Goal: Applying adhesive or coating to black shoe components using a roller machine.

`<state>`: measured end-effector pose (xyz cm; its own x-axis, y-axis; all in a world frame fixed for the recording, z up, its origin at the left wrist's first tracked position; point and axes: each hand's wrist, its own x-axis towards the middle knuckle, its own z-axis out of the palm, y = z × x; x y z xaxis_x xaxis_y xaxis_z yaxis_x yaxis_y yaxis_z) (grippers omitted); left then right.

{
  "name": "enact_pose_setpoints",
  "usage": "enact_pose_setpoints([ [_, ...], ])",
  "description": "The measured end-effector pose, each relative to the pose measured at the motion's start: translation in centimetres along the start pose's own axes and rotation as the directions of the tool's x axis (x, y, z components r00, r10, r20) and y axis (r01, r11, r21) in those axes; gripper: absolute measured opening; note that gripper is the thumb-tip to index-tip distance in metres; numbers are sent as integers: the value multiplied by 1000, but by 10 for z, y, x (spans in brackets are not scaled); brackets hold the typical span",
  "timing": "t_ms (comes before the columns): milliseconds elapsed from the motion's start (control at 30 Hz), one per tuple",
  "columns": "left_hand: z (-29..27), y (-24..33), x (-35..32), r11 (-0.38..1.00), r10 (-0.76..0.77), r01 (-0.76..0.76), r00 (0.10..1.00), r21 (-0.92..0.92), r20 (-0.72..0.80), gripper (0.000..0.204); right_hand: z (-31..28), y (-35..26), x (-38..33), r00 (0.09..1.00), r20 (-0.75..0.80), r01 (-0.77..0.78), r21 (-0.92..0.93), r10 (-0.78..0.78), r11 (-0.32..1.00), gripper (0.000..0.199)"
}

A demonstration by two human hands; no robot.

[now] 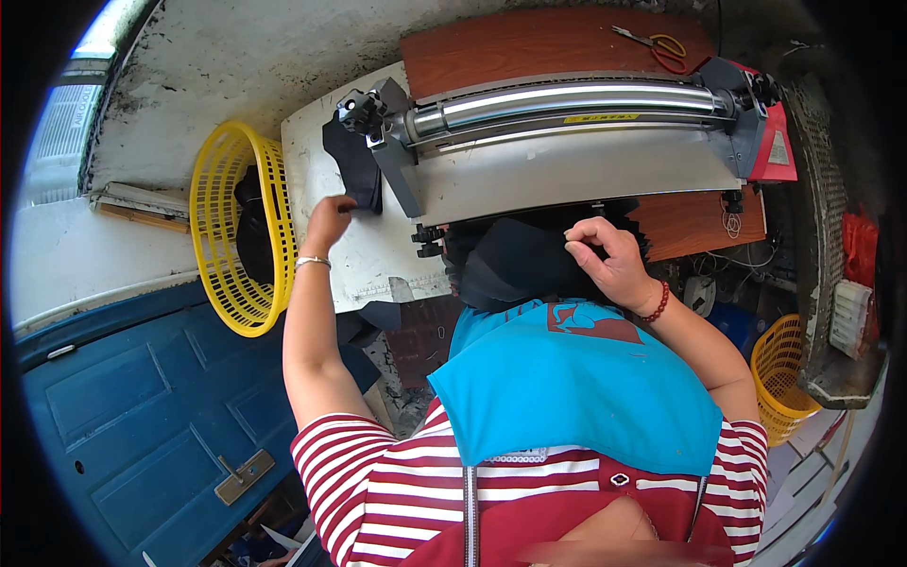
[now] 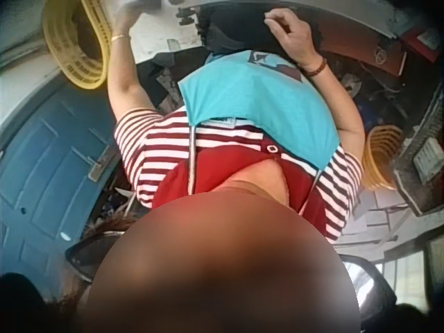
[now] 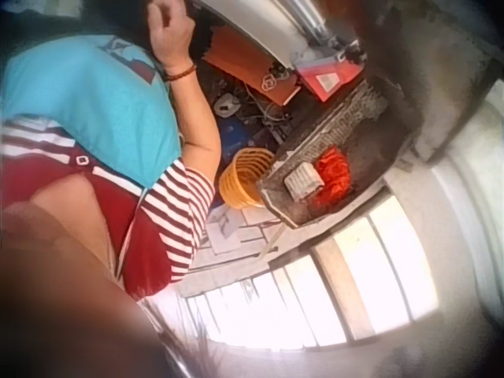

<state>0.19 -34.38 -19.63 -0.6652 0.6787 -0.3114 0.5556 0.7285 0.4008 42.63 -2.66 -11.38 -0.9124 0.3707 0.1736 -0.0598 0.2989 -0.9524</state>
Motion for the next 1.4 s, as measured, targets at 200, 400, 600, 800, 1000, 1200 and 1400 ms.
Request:
enact_pose_setpoints([
  [200,-12,21,-44,991,-115,108,988,73,103,35,-14,2,-5,985,-32,-166,124,171,978,19],
  [400,-108,170,-73,663,529,-180,799,-727,284,26,-42,-7,10,973,-94,-178,273,210,945,19],
  [600,-64,303,-1,574,542,-492,827,-655,-146,28,-44,6,36,969,-180,-124,234,168,964,20],
  [800,-12,358,97,938,304,-329,933,111,194,60,-40,34,76,919,-190,-356,-30,344,934,20],
  [1000,5,341,153,881,469,-450,870,-145,148,61,-49,33,98,958,-272,-199,-390,95,899,16],
  [1200,-10,345,189,924,257,-262,965,-277,-55,40,-30,6,45,931,-15,239,-728,-364,643,19],
  [1400,-110,378,163,887,86,-73,996,-456,9,32,48,35,11,960,276,230,-661,-54,714,22],
])
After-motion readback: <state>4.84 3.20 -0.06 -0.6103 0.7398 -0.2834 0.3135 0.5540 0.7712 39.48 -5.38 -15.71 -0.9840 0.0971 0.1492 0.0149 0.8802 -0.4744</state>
